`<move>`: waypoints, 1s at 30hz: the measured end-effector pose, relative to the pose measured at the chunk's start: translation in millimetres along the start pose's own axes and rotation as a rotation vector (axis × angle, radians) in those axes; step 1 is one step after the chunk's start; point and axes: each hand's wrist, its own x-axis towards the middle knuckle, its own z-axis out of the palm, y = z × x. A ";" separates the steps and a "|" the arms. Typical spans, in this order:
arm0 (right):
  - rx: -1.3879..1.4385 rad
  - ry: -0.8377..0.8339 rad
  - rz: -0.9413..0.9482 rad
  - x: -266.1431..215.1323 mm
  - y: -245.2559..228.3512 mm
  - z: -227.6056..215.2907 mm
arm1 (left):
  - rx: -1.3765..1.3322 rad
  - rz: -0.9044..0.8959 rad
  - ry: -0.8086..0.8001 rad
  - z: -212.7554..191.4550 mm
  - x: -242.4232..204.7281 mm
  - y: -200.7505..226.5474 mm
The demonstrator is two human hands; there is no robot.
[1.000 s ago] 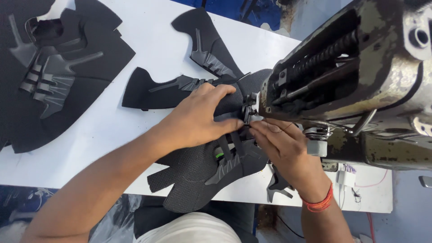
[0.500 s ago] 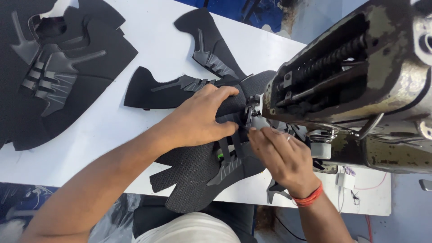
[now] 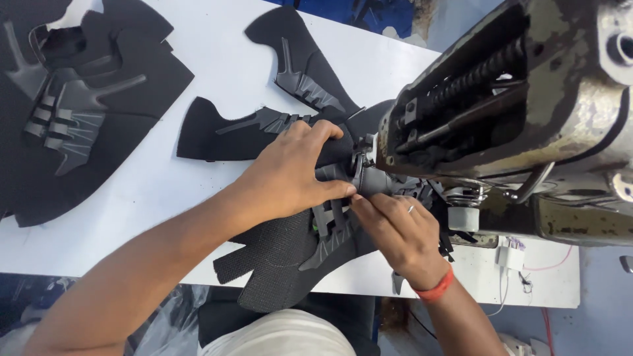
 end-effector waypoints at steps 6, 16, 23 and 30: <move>0.243 0.081 0.508 -22.0 -2.6 -3.3 | 0.017 -0.080 -0.073 -7.2 1.7 11.1; 0.371 0.069 0.524 -17.6 -1.1 5.8 | 0.051 -0.095 -0.077 -9.3 1.4 17.6; 0.331 0.115 0.531 -17.8 -2.3 12.8 | 0.080 -0.068 -0.074 -7.9 3.7 16.8; 0.350 0.153 0.520 -22.0 -2.8 18.4 | 0.104 -0.140 -0.147 -16.2 8.1 24.0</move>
